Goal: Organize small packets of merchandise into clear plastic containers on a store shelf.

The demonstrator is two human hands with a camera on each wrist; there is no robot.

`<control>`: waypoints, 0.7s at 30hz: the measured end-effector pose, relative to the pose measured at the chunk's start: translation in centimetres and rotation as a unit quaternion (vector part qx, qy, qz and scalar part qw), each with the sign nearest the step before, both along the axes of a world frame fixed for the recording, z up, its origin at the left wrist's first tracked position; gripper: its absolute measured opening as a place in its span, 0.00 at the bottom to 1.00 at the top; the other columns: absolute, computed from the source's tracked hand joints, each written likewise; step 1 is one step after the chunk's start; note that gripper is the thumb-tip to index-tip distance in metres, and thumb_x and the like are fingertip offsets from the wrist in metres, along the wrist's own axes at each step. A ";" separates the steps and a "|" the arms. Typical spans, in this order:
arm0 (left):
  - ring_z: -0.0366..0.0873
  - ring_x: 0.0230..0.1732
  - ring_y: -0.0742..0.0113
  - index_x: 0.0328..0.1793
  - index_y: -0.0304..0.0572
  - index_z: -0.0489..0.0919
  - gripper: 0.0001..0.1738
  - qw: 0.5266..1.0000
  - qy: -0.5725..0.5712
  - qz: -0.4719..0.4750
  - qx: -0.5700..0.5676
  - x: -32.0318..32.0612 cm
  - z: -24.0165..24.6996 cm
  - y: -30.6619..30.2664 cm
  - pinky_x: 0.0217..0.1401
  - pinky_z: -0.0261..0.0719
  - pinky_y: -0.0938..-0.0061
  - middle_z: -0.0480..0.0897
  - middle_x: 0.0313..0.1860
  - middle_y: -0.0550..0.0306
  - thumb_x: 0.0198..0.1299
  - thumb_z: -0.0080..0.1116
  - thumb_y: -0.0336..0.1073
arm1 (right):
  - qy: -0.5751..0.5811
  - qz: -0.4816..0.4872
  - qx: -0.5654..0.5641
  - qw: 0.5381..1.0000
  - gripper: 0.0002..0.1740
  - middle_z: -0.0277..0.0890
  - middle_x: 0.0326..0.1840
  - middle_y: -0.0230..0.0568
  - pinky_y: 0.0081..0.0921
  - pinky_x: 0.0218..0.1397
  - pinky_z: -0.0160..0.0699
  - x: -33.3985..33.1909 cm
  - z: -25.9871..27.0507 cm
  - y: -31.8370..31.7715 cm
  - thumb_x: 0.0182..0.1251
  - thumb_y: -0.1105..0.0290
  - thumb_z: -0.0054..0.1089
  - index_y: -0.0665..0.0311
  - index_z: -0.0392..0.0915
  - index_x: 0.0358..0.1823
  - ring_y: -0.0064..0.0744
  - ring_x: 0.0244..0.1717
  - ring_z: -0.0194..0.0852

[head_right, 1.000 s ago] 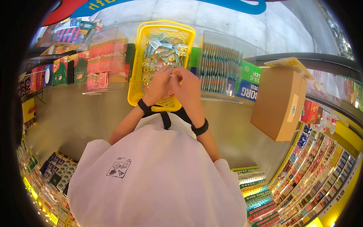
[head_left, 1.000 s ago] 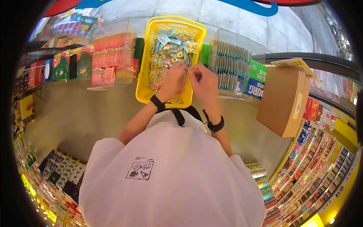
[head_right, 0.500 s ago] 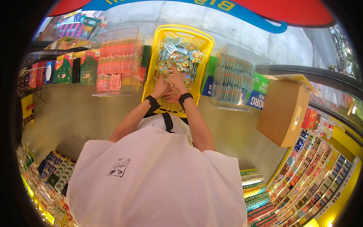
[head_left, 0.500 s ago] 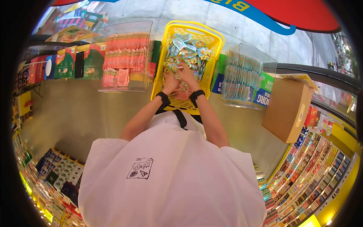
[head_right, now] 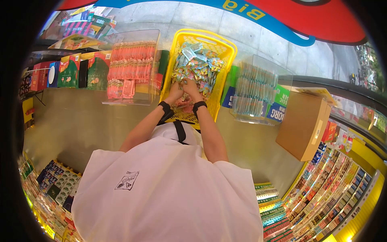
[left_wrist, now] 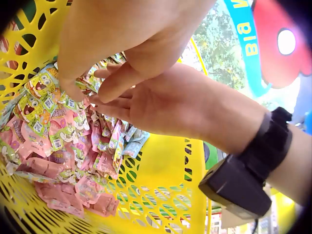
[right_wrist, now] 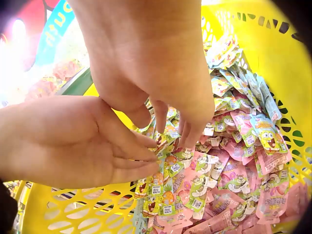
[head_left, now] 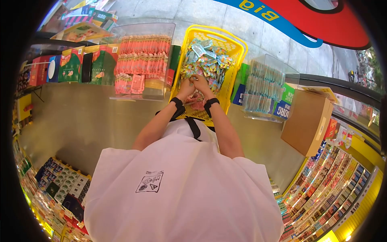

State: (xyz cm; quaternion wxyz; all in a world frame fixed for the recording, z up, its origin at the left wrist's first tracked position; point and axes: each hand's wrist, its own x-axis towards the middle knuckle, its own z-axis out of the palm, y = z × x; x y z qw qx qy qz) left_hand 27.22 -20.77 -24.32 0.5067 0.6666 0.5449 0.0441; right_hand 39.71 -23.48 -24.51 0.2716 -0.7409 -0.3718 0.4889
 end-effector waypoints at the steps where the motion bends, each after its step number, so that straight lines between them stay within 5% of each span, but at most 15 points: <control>1: 0.75 0.63 0.47 0.73 0.33 0.70 0.32 0.998 -0.057 0.030 -0.017 0.2 -1.9 0.0 0.60 0.76 0.56 0.77 0.62 0.36 0.63 0.63 0.34 | -0.029 -0.011 0.046 0.998 0.21 0.86 0.52 0.59 0.46 0.50 0.84 0.1 -1.4 0.0 0.72 0.66 0.66 0.68 0.83 0.62 0.51 0.47 0.87; 3: 0.81 0.56 0.52 0.74 0.33 0.70 0.32 0.991 -0.110 0.063 -0.036 -0.2 -4.0 0.3 0.53 0.80 0.60 0.79 0.59 0.40 0.64 0.63 0.35 | -0.056 -0.005 0.059 0.997 0.20 0.86 0.50 0.57 0.44 0.47 0.84 0.3 -0.7 -0.3 0.70 0.68 0.67 0.68 0.83 0.60 0.48 0.43 0.86; 5: 0.82 0.38 0.65 0.73 0.31 0.69 0.29 0.985 -0.113 0.036 -0.122 -0.4 -4.8 1.0 0.35 0.79 0.68 0.82 0.51 0.47 0.69 0.61 0.36 | -0.084 -0.004 0.074 0.994 0.19 0.87 0.48 0.55 0.43 0.44 0.84 0.3 1.0 -0.5 0.67 0.71 0.68 0.69 0.83 0.58 0.46 0.39 0.86; 8: 0.78 0.29 0.70 0.65 0.30 0.73 0.21 0.981 -0.114 0.108 -0.112 0.1 -1.0 0.2 0.26 0.73 0.70 0.82 0.42 0.50 0.74 0.58 0.37 | -0.112 -0.089 0.043 0.989 0.16 0.88 0.40 0.46 0.40 0.44 0.86 0.1 2.4 -1.0 0.69 0.68 0.71 0.64 0.85 0.55 0.37 0.40 0.88; 9: 0.78 0.29 0.70 0.65 0.30 0.73 0.21 0.982 -0.114 0.107 -0.110 0.2 0.4 0.2 0.26 0.73 0.70 0.82 0.42 0.50 0.74 0.58 0.37 | -0.093 -0.123 0.070 0.986 0.14 0.86 0.38 0.43 0.37 0.41 0.86 0.1 2.1 -1.0 0.69 0.69 0.71 0.64 0.84 0.53 0.33 0.38 0.87; 11: 0.82 0.46 0.52 0.56 0.29 0.77 0.17 0.966 -0.124 0.153 -0.168 0.4 2.6 0.2 0.51 0.79 0.59 0.82 0.46 0.44 0.75 0.57 0.39 | -0.074 -0.158 0.096 0.980 0.11 0.84 0.35 0.40 0.33 0.38 0.85 0.0 2.7 -1.4 0.69 0.70 0.71 0.64 0.84 0.51 0.29 0.36 0.86; 16: 0.81 0.37 0.63 0.52 0.29 0.78 0.18 0.962 -0.166 0.148 -0.157 0.7 5.7 0.6 0.40 0.78 0.64 0.82 0.37 0.51 0.74 0.62 0.42 | -0.012 -0.193 0.163 0.967 0.12 0.78 0.31 0.34 0.31 0.32 0.78 0.2 7.8 -3.7 0.73 0.68 0.68 0.63 0.80 0.52 0.27 0.29 0.79; 21: 0.80 0.37 0.71 0.57 0.28 0.79 0.21 0.953 -0.261 0.118 -0.102 1.3 5.1 0.1 0.36 0.78 0.71 0.83 0.38 0.54 0.72 0.66 0.42 | 0.032 -0.182 0.173 0.967 0.15 0.79 0.33 0.33 0.28 0.34 0.81 1.2 8.4 -6.3 0.72 0.69 0.69 0.64 0.79 0.56 0.26 0.33 0.83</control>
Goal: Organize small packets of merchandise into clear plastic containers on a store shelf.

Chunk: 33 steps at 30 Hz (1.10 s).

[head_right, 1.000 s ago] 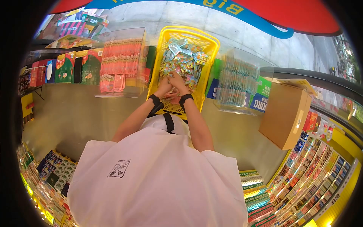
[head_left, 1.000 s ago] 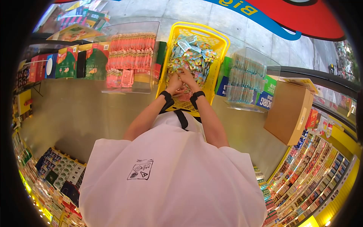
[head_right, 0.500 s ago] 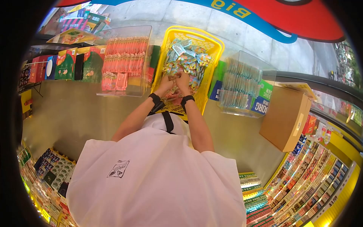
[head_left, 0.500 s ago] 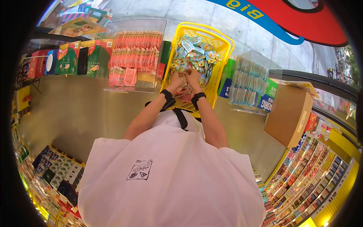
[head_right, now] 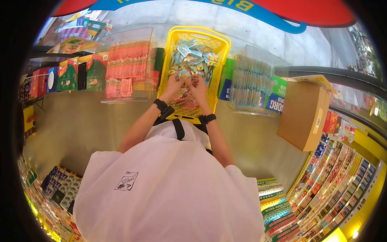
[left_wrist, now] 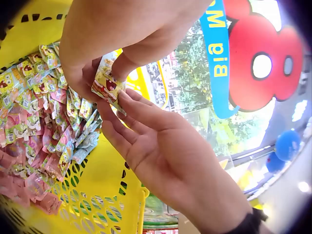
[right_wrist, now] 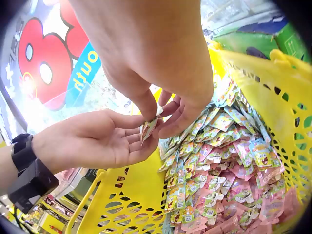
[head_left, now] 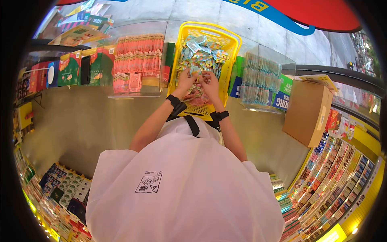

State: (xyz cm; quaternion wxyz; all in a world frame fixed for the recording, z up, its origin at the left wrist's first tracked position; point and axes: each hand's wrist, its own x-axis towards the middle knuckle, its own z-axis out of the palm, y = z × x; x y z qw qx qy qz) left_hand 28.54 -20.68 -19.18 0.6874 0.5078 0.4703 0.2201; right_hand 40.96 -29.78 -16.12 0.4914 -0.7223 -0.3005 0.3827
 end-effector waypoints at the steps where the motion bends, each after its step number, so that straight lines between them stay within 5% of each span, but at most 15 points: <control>1: 0.79 0.37 0.72 0.61 0.28 0.79 0.23 1.000 -0.027 0.006 0.004 0.2 1.0 -0.3 0.36 0.77 0.72 0.83 0.38 0.55 0.71 0.67 0.41 | -0.018 0.001 0.003 1.000 0.16 0.79 0.33 0.33 0.27 0.35 0.82 0.0 0.8 -0.5 0.72 0.69 0.69 0.64 0.79 0.57 0.26 0.34 0.84; 5: 0.75 0.35 0.74 0.73 0.32 0.75 0.30 0.991 -0.070 -0.027 0.111 0.6 3.9 -0.6 0.35 0.74 0.75 0.84 0.42 0.57 0.70 0.69 0.39 | -0.016 0.008 0.013 1.000 0.20 0.80 0.42 0.39 0.29 0.37 0.84 0.3 6.8 -1.9 0.69 0.76 0.67 0.63 0.77 0.61 0.30 0.34 0.86; 9: 0.74 0.34 0.75 0.75 0.34 0.74 0.31 0.985 -0.063 -0.058 0.151 1.1 7.3 -1.0 0.35 0.73 0.76 0.85 0.44 0.56 0.69 0.69 0.38 | -0.174 0.038 0.066 0.982 0.29 0.73 0.61 0.48 0.31 0.40 0.85 1.1 11.1 -3.3 0.60 0.85 0.60 0.62 0.75 0.65 0.35 0.42 0.86; 10: 0.77 0.41 0.76 0.75 0.35 0.74 0.29 0.990 -0.065 -0.068 0.104 1.1 8.3 -1.2 0.42 0.76 0.77 0.86 0.47 0.56 0.70 0.68 0.36 | -0.214 0.048 0.068 0.973 0.31 0.70 0.65 0.49 0.32 0.41 0.86 1.2 12.6 -3.4 0.58 0.87 0.57 0.61 0.76 0.65 0.37 0.45 0.85; 12: 0.81 0.47 0.76 0.74 0.36 0.75 0.27 0.993 -0.066 -0.077 0.058 1.4 10.4 -1.6 0.48 0.79 0.77 0.86 0.50 0.55 0.71 0.66 0.35 | -0.291 0.069 0.048 0.953 0.30 0.71 0.64 0.46 0.36 0.43 0.86 1.4 15.6 -3.9 0.57 0.86 0.59 0.60 0.77 0.63 0.40 0.49 0.83; 14: 0.74 0.35 0.75 0.72 0.35 0.78 0.26 0.991 -0.100 -0.080 0.041 2.1 12.3 -2.3 0.38 0.73 0.76 0.87 0.42 0.56 0.71 0.66 0.38 | -0.363 0.088 0.024 0.927 0.28 0.72 0.63 0.44 0.39 0.44 0.85 2.2 17.1 -4.4 0.57 0.84 0.61 0.59 0.79 0.62 0.43 0.53 0.81; 19: 0.81 0.40 0.75 0.64 0.34 0.83 0.19 0.978 -0.089 -0.151 0.109 3.9 16.3 -2.8 0.40 0.76 0.78 0.88 0.43 0.56 0.76 0.58 0.41 | -0.511 0.109 0.080 0.849 0.21 0.77 0.59 0.35 0.39 0.51 0.80 4.9 19.4 -6.1 0.52 0.78 0.72 0.59 0.86 0.50 0.42 0.49 0.76; 21: 0.83 0.42 0.74 0.62 0.35 0.84 0.20 0.968 -0.038 -0.185 0.165 5.0 18.0 -3.2 0.40 0.77 0.78 0.88 0.43 0.57 0.78 0.55 0.43 | -0.512 0.114 0.077 0.848 0.21 0.77 0.58 0.35 0.38 0.52 0.79 5.8 20.4 -7.1 0.51 0.77 0.72 0.58 0.86 0.50 0.41 0.50 0.76; 24: 0.84 0.41 0.72 0.60 0.34 0.84 0.21 0.988 -0.040 -0.139 0.048 7.1 23.9 -5.0 0.39 0.79 0.75 0.86 0.39 0.58 0.80 0.51 0.45 | -0.511 0.109 0.087 0.848 0.21 0.77 0.53 0.34 0.37 0.51 0.79 7.8 21.4 -8.5 0.52 0.77 0.72 0.58 0.85 0.50 0.41 0.49 0.76; 27: 0.83 0.42 0.66 0.58 0.34 0.85 0.23 0.987 -0.046 -0.141 0.068 9.5 27.4 -6.7 0.53 0.80 0.71 0.87 0.46 0.55 0.82 0.47 0.46 | -0.495 0.091 0.101 0.858 0.19 0.79 0.43 0.35 0.36 0.47 0.79 9.9 23.2 -9.8 0.55 0.78 0.71 0.60 0.85 0.50 0.41 0.44 0.77; 29: 0.82 0.35 0.64 0.52 0.31 0.83 0.20 0.970 -0.075 -0.192 0.131 11.4 27.9 -7.6 0.39 0.79 0.70 0.84 0.40 0.49 0.80 0.51 0.44 | -0.482 0.081 0.102 0.867 0.17 0.79 0.38 0.35 0.36 0.46 0.80 11.4 24.1 -10.7 0.57 0.79 0.70 0.61 0.84 0.49 0.41 0.42 0.77; 33: 0.84 0.47 0.45 0.63 0.29 0.75 0.21 0.919 -0.085 -0.185 0.336 16.3 27.4 -10.7 0.46 0.82 0.60 0.77 0.54 0.39 0.78 0.55 0.41 | -0.475 -0.028 0.096 0.874 0.14 0.82 0.37 0.40 0.40 0.42 0.80 15.2 23.8 -13.2 0.61 0.78 0.68 0.62 0.83 0.49 0.46 0.39 0.81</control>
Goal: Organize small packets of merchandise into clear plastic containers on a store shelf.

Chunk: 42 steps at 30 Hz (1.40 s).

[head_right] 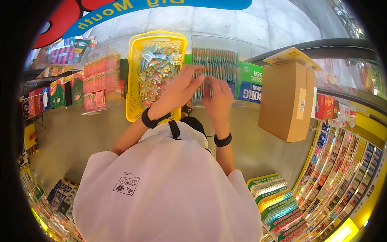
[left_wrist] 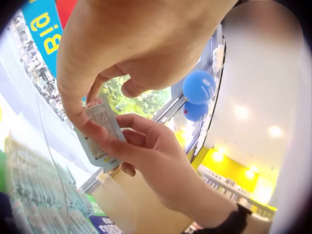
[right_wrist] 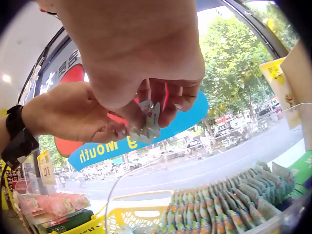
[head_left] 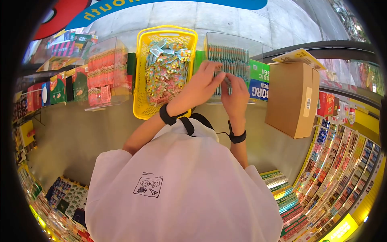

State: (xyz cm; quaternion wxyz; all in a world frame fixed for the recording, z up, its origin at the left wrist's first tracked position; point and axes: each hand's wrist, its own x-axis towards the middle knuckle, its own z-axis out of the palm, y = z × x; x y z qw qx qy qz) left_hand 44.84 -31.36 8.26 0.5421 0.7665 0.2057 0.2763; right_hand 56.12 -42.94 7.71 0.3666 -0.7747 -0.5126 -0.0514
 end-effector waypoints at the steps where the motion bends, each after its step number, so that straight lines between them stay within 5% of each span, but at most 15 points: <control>1: 0.81 0.54 0.39 0.67 0.29 0.71 0.22 0.998 0.054 -0.017 -0.012 1.0 0.1 -0.7 0.51 0.82 0.55 0.74 0.58 0.35 0.76 0.55 0.39 | 0.010 -0.055 0.019 0.998 0.13 0.84 0.39 0.42 0.42 0.42 0.80 1.0 -0.6 -0.8 0.63 0.77 0.67 0.62 0.83 0.49 0.48 0.40 0.82; 4: 0.80 0.52 0.46 0.67 0.31 0.72 0.20 0.996 0.021 -0.033 0.076 4.0 -1.9 -3.1 0.53 0.81 0.60 0.75 0.56 0.40 0.73 0.57 0.33 | 0.014 -0.145 -0.060 0.987 0.11 0.85 0.41 0.47 0.44 0.41 0.80 4.0 -2.2 -3.3 0.66 0.74 0.65 0.63 0.81 0.49 0.53 0.41 0.84; 8: 0.77 0.57 0.40 0.64 0.27 0.73 0.22 0.966 0.101 -0.154 0.180 5.9 -5.2 -5.5 0.56 0.80 0.53 0.75 0.56 0.39 0.65 0.60 0.29 | 0.022 -0.190 -0.165 0.968 0.10 0.85 0.39 0.50 0.45 0.42 0.81 6.2 -3.7 -5.3 0.68 0.71 0.62 0.63 0.80 0.49 0.56 0.40 0.84; 13: 0.73 0.71 0.39 0.64 0.24 0.76 0.34 0.911 0.188 -0.149 0.335 7.4 -9.4 -8.0 0.71 0.77 0.57 0.76 0.68 0.39 0.48 0.69 0.27 | 0.019 -0.187 -0.288 0.939 0.05 0.84 0.34 0.55 0.54 0.39 0.82 7.8 -7.0 -6.1 0.67 0.71 0.61 0.64 0.77 0.41 0.62 0.38 0.85; 17: 0.71 0.73 0.37 0.60 0.25 0.79 0.30 0.899 0.193 -0.160 0.360 7.7 -11.1 -7.9 0.73 0.74 0.54 0.77 0.66 0.37 0.50 0.70 0.31 | 0.020 -0.171 -0.325 0.930 0.05 0.84 0.35 0.57 0.55 0.40 0.82 8.8 -9.4 -6.0 0.66 0.72 0.61 0.65 0.76 0.39 0.65 0.39 0.85; 20: 0.68 0.77 0.39 0.65 0.27 0.76 0.36 0.896 0.206 -0.178 0.349 7.7 -10.7 -7.7 0.75 0.73 0.53 0.75 0.71 0.42 0.46 0.72 0.29 | 0.024 -0.137 -0.297 0.945 0.13 0.85 0.35 0.56 0.55 0.42 0.83 9.4 -10.9 -6.2 0.62 0.69 0.67 0.62 0.82 0.48 0.63 0.40 0.85; 35: 0.68 0.76 0.40 0.68 0.28 0.73 0.38 0.903 0.225 -0.170 0.326 7.7 -11.1 -7.4 0.71 0.78 0.54 0.74 0.70 0.42 0.47 0.71 0.27 | 0.140 -0.061 -0.302 0.941 0.09 0.84 0.37 0.65 0.61 0.45 0.82 9.8 -11.9 -5.8 0.69 0.67 0.59 0.63 0.79 0.46 0.71 0.42 0.83; 37: 0.68 0.77 0.40 0.69 0.27 0.72 0.38 0.904 0.213 -0.164 0.333 7.6 -11.1 -7.4 0.69 0.80 0.55 0.74 0.70 0.41 0.48 0.70 0.27 | 0.149 -0.068 -0.317 0.934 0.15 0.84 0.39 0.64 0.57 0.47 0.82 9.8 -11.9 -5.8 0.66 0.68 0.62 0.62 0.80 0.52 0.69 0.44 0.83; 42: 0.68 0.77 0.40 0.70 0.27 0.72 0.38 0.904 0.215 -0.165 0.330 7.7 -10.6 -7.4 0.70 0.79 0.54 0.73 0.70 0.41 0.49 0.69 0.26 | 0.145 -0.064 -0.302 0.940 0.11 0.84 0.38 0.65 0.60 0.44 0.82 9.7 -11.8 -6.2 0.68 0.64 0.60 0.62 0.78 0.47 0.71 0.42 0.83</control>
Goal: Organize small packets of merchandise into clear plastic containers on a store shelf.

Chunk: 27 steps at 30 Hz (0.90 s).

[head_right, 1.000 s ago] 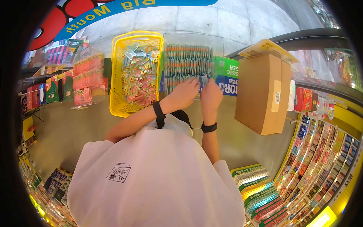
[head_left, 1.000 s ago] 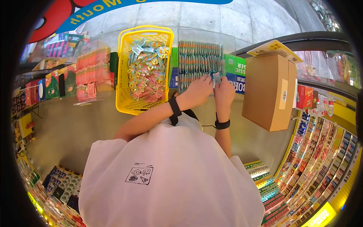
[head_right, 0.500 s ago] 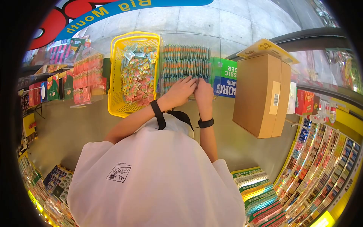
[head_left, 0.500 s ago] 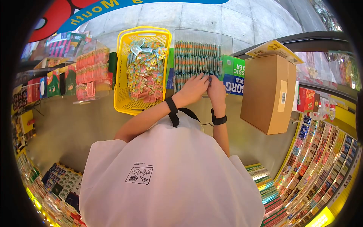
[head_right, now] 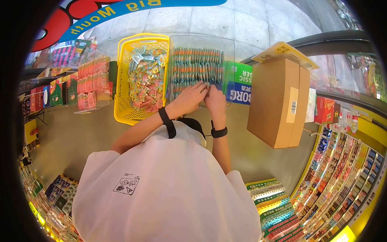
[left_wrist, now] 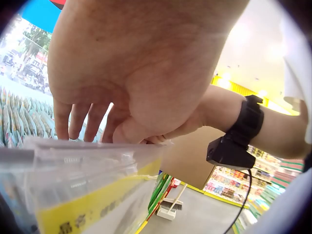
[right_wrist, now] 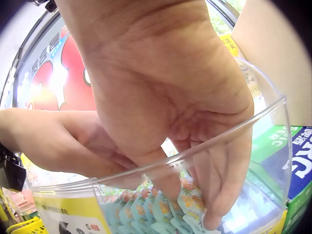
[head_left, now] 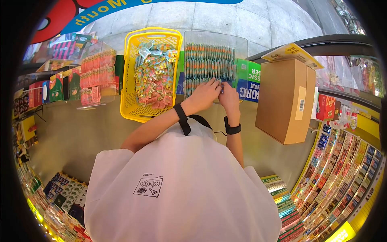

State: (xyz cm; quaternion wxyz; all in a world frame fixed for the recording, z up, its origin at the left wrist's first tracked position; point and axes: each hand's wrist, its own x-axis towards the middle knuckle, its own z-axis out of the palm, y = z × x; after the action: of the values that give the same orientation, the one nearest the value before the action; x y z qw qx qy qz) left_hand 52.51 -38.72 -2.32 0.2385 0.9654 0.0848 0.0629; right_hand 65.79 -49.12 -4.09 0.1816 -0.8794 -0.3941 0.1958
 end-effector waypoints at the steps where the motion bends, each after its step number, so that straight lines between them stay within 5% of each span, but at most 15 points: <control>1: 0.68 0.77 0.40 0.70 0.27 0.72 0.38 1.000 0.003 0.000 -0.006 0.0 0.1 0.0 0.70 0.79 0.53 0.73 0.70 0.40 0.49 0.69 0.26 | 0.002 0.000 -0.005 1.000 0.12 0.84 0.38 0.65 0.60 0.45 0.82 0.0 0.1 0.0 0.69 0.64 0.60 0.62 0.78 0.47 0.72 0.42 0.83; 13: 0.71 0.73 0.42 0.66 0.30 0.74 0.33 0.998 -0.064 0.018 0.009 -0.4 0.9 0.0 0.69 0.79 0.54 0.74 0.67 0.41 0.50 0.66 0.24 | 0.045 -0.018 0.010 0.999 0.28 0.85 0.48 0.62 0.55 0.54 0.82 0.6 0.1 -0.6 0.66 0.64 0.65 0.65 0.76 0.66 0.69 0.51 0.83; 17: 0.74 0.67 0.45 0.64 0.31 0.76 0.31 0.996 -0.082 0.021 -0.021 -0.9 2.6 0.2 0.65 0.81 0.56 0.75 0.61 0.44 0.48 0.64 0.22 | 0.006 -0.003 0.046 0.999 0.24 0.85 0.54 0.59 0.50 0.59 0.81 -0.2 2.2 -0.1 0.64 0.70 0.65 0.66 0.79 0.63 0.65 0.55 0.82; 19: 0.76 0.60 0.48 0.61 0.32 0.76 0.29 0.995 -0.074 0.019 -0.066 -1.3 3.8 0.4 0.61 0.82 0.58 0.76 0.55 0.47 0.48 0.63 0.20 | -0.052 0.006 0.164 0.985 0.21 0.84 0.57 0.56 0.48 0.61 0.80 -1.0 3.6 0.2 0.62 0.77 0.63 0.66 0.82 0.58 0.60 0.58 0.81; 27: 0.81 0.44 0.44 0.49 0.41 0.76 0.16 0.970 -0.173 0.106 -0.131 -5.0 7.7 3.0 0.45 0.82 0.55 0.80 0.40 0.49 0.54 0.55 0.20 | -0.016 0.043 0.290 0.956 0.17 0.85 0.55 0.50 0.43 0.59 0.81 -5.5 9.3 4.0 0.60 0.82 0.64 0.65 0.84 0.51 0.56 0.56 0.82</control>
State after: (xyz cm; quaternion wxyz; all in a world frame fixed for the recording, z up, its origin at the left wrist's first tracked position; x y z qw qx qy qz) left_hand 47.46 -35.71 5.33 0.3664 0.8855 0.1512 0.2424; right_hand 60.30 -45.11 5.24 0.4139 -0.7740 -0.4744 0.0671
